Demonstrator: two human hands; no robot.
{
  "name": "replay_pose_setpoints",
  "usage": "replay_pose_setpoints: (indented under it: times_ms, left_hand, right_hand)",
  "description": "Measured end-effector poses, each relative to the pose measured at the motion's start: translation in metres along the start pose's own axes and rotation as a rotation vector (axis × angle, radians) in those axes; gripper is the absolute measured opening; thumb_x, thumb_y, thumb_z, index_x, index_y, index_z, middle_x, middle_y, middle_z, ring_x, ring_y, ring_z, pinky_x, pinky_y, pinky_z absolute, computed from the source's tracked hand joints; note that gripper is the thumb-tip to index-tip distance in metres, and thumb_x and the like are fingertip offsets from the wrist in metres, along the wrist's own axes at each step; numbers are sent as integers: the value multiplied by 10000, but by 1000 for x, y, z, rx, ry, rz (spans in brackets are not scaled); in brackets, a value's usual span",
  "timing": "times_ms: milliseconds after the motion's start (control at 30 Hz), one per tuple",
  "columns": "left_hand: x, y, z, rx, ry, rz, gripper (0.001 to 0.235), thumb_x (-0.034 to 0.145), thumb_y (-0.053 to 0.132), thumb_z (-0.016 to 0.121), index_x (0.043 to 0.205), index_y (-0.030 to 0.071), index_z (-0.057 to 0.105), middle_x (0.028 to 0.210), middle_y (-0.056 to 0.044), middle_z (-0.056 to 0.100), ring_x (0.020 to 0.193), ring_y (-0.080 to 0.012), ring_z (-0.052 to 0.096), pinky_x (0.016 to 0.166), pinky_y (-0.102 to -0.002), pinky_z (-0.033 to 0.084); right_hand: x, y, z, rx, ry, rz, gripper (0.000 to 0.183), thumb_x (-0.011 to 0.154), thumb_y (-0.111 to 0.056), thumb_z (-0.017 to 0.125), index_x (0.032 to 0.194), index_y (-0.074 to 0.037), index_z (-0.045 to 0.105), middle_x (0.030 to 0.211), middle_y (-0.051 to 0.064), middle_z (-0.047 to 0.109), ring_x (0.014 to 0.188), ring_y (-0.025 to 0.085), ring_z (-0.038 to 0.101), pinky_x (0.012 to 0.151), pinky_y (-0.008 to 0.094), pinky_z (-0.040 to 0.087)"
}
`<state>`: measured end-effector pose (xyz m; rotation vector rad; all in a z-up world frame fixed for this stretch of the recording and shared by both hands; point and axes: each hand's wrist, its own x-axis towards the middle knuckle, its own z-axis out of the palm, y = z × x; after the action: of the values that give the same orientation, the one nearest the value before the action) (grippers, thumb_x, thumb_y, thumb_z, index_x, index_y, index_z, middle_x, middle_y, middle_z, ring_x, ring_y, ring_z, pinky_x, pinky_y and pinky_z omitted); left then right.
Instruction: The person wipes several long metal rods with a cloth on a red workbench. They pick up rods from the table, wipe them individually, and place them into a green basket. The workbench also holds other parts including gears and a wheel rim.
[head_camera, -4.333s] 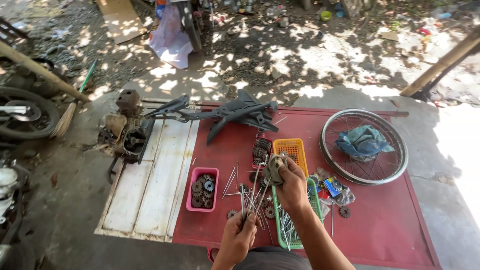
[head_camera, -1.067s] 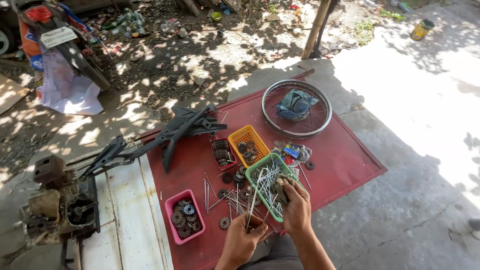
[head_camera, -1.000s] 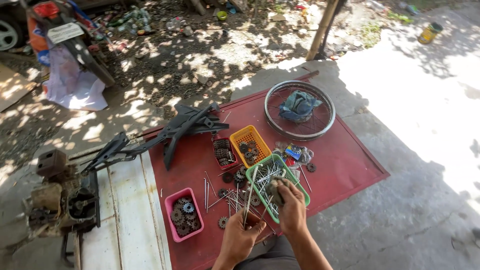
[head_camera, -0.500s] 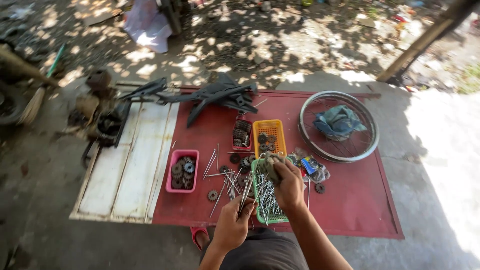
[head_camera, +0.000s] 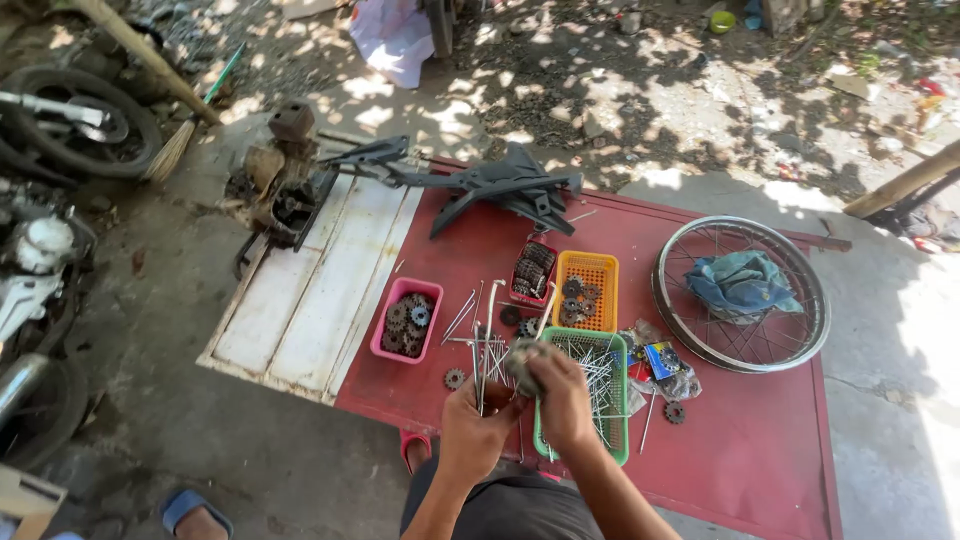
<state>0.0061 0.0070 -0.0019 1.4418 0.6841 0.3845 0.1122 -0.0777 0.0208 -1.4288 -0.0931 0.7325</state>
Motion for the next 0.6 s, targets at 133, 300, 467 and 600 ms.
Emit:
replay_pose_setpoints:
  times_ms: [133, 300, 467, 600]
  left_hand:
    - [27, 16, -13, -63, -119, 68, 193, 754, -70, 723, 921, -1, 789, 713, -54, 766, 563, -108, 606, 509, -254, 482]
    - [51, -2, -42, 14, -453, -57, 53, 914, -35, 741, 901, 2, 704, 746, -56, 684, 626, -112, 550, 588, -260, 466]
    - [64, 1, -59, 141, -726, -118, 97, 987, 35, 636, 982, 15, 731, 780, -51, 702, 622, -110, 551, 568, -254, 445]
    - [73, -7, -66, -10, -912, -351, 95, 976, -40, 623, 965, -63, 714, 828, -91, 677, 763, -155, 683, 825, -300, 684]
  right_hand:
    - [-1, 15, 15, -19, 26, -167, 257, 977, -115, 555, 961, 38, 761, 854, 80, 720, 751, 143, 546, 753, 279, 449]
    - [32, 36, 7, 184, 170, -239, 273, 1041, -139, 481, 1069, 16, 705, 946, 167, 739, 825, 224, 668, 759, 366, 541]
    - [30, 28, 1, 493, 374, -380, 182, 1037, -71, 540, 1039, 34, 688, 970, 141, 709, 816, 175, 618, 779, 308, 514]
    - [7, 37, 8, 722, 542, -443, 170, 1018, -47, 571, 1135, 53, 643, 977, 146, 708, 807, 175, 660, 683, 277, 538]
